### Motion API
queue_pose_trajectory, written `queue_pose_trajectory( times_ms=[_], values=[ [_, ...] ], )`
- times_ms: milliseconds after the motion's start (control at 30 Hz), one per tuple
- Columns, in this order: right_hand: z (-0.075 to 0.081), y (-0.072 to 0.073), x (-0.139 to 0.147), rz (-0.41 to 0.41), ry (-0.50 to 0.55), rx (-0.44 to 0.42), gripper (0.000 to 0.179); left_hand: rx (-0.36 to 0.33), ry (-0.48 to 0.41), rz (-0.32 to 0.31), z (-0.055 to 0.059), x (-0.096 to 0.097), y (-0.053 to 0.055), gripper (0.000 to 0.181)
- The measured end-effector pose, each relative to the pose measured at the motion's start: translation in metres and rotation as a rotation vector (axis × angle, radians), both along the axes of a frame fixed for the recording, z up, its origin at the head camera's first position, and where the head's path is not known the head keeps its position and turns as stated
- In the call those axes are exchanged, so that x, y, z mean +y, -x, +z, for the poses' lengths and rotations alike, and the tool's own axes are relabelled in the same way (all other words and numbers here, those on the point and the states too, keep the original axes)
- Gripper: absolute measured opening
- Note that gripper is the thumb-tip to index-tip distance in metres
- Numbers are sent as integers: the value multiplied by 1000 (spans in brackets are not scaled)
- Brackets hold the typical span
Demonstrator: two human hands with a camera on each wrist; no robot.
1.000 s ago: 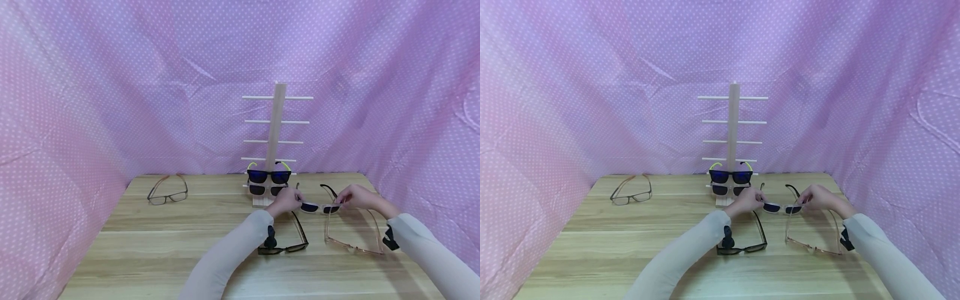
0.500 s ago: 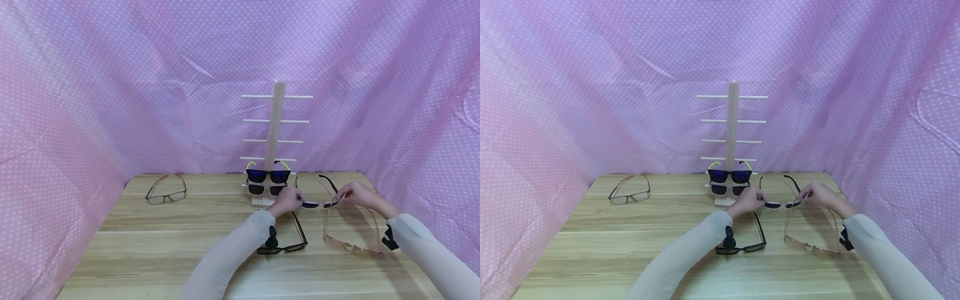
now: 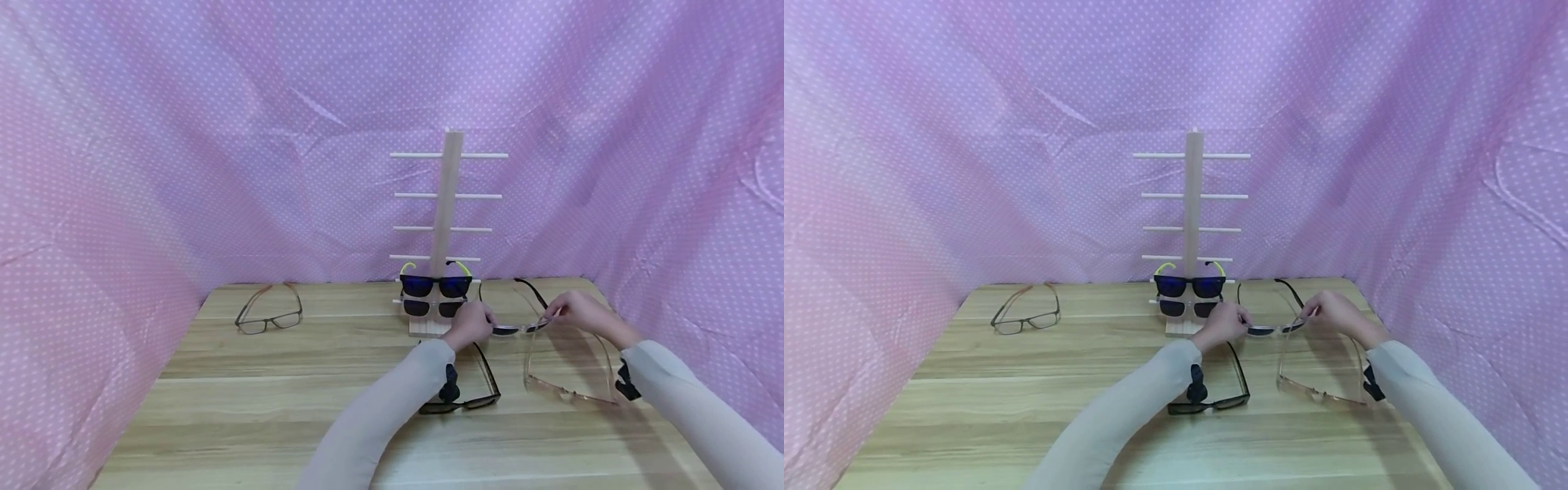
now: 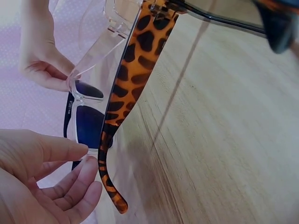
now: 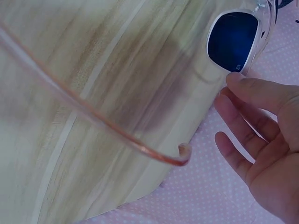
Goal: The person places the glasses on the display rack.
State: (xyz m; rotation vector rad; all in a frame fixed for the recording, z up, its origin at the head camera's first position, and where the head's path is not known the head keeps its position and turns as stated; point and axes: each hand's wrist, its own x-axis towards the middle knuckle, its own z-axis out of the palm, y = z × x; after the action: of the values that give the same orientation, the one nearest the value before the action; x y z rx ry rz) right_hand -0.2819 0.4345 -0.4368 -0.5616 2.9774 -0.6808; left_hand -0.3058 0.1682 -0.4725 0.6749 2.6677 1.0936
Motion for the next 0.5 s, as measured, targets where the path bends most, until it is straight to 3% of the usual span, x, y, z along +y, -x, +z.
queue_pose_trajectory(
  times_ms=[233, 500],
  values=[
    [-6, 11, -1, -13, -20, -8, 10, -31, 41, 62, 3, 5, 0, 14],
    [-10, 19, -2, -11, -24, -2, 11, -19, 43, 66, 3, 7, 1, 13]
  ],
)
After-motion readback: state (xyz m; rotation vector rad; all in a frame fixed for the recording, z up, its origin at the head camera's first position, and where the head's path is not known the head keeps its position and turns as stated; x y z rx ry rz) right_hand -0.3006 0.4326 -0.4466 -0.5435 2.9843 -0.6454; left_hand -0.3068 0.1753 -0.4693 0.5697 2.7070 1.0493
